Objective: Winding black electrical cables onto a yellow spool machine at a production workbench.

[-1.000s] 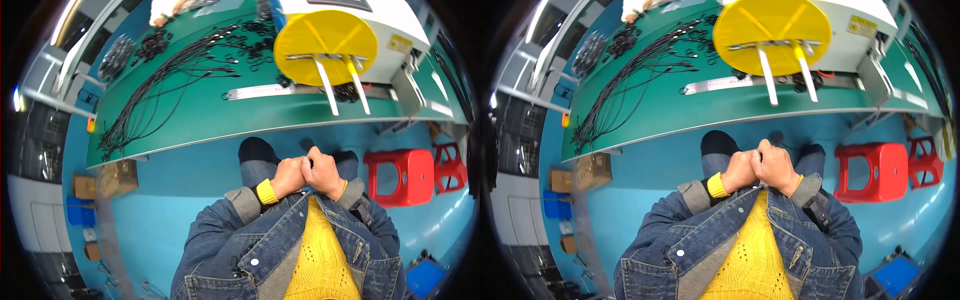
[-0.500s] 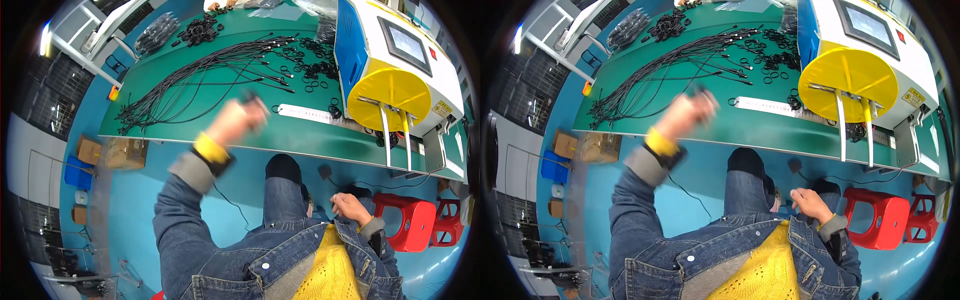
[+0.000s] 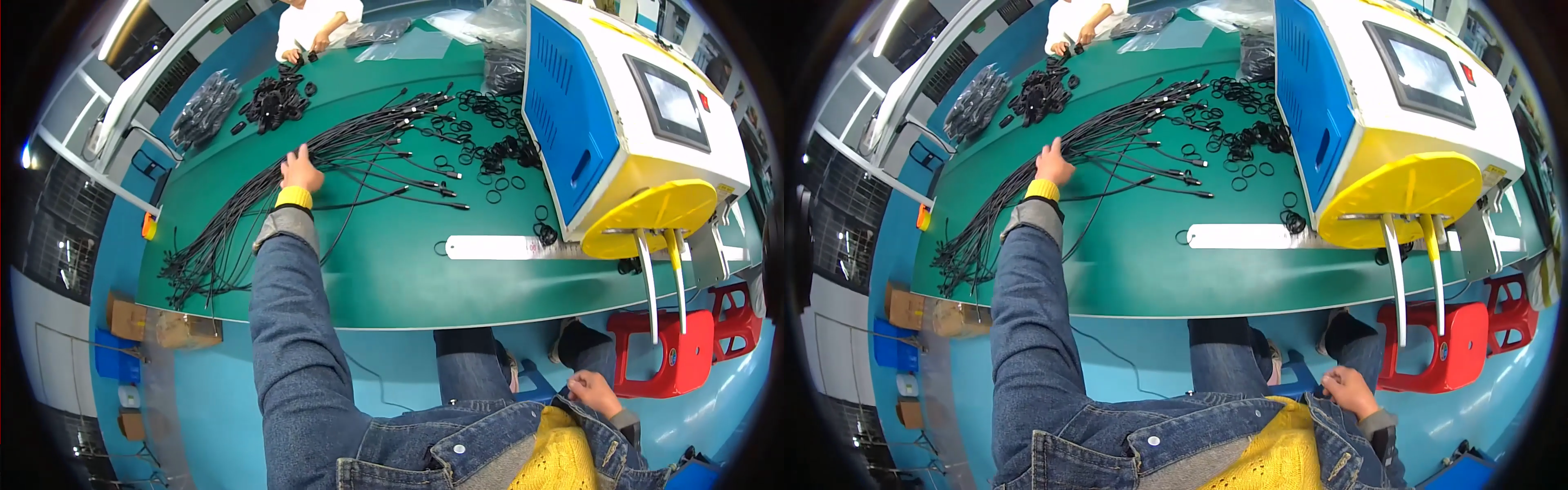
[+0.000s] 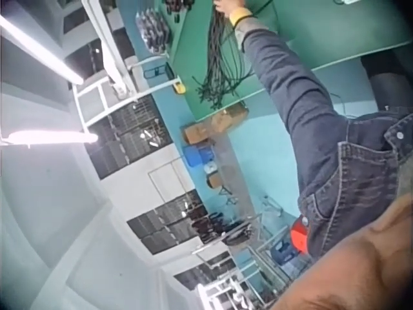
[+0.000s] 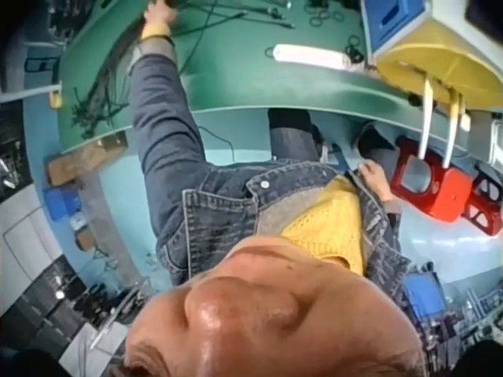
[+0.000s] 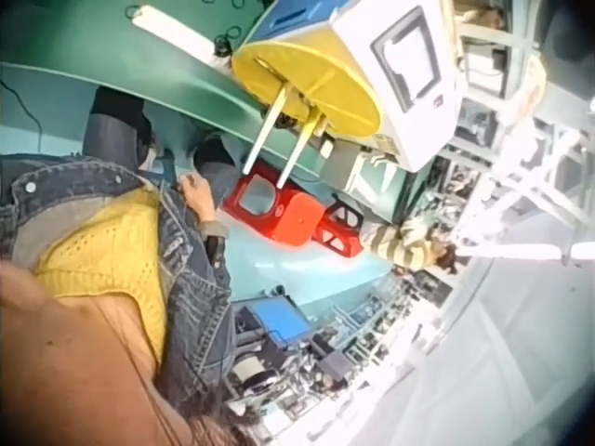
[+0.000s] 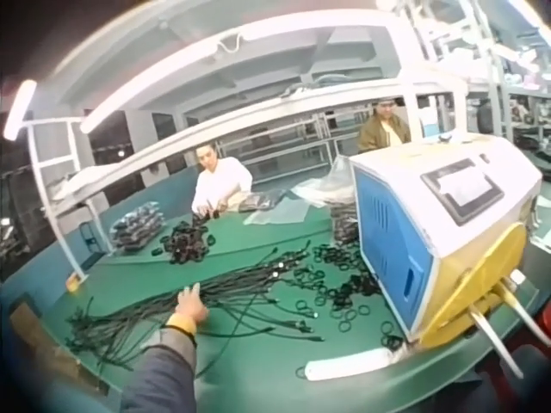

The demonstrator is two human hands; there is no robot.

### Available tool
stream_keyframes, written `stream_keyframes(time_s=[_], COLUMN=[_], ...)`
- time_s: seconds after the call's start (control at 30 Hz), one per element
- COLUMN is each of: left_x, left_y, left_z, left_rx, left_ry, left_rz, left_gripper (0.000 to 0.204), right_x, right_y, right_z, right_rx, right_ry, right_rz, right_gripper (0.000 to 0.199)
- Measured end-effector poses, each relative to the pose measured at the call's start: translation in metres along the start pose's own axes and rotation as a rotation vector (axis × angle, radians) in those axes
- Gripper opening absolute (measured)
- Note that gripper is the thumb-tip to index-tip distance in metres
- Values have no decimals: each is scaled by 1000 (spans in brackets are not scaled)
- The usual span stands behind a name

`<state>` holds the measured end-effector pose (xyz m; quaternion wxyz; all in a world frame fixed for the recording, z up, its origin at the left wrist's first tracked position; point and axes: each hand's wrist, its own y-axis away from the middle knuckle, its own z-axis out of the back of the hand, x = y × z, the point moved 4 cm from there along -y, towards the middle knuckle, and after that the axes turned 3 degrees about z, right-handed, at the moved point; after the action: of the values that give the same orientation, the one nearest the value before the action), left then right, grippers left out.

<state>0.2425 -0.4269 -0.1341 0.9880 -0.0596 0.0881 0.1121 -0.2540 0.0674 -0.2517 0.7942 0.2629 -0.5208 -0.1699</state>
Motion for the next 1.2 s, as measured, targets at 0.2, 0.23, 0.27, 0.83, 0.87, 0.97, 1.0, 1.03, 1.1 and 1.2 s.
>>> stream_keyframes(time_s=[0.2, 0.23, 0.27, 0.83, 0.87, 0.97, 1.0, 1.03, 1.1, 1.2], left_x=[-44, -40, -49, -14, -17, -24, -21, -21, -24, -29], left_y=[-25, -35, -34, 75, 89, 124, 125, 127, 129, 63], left_z=[-9, -16, -14, 111, 104, 79, 81, 81, 84, 100], left_rx=[11, 48, 50, -682, -482, -26, -26, 128, 435, 479], left_ry=[-196, -221, -210, 266, 213, 42, 38, 92, 206, 391], left_rz=[-64, -79, -97, -647, -643, -690, -686, -717, -775, -329], left_gripper=[65, 63, 63, 21, 22, 18, 18, 17, 18, 29], right_x=[-27, -31, -37, 18, 32, 96, 117, 147, 188, 229], right_y=[35, 37, 40, -20, -24, -31, -32, -30, -37, -49], right_z=[6, 3, 1, 5, 5, 1, -3, -7, -15, -29], right_rx=[-195, -213, -238, -37, -18, 95, 100, 47, -16, -384], right_ry=[-111, -117, -124, -42, -45, 185, 185, 198, 210, 535], right_rz=[-108, -106, -119, -71, -77, 226, 228, 422, 617, 1188], right_gripper=[21, 21, 20, 18, 18, 18, 18, 16, 15, 15])
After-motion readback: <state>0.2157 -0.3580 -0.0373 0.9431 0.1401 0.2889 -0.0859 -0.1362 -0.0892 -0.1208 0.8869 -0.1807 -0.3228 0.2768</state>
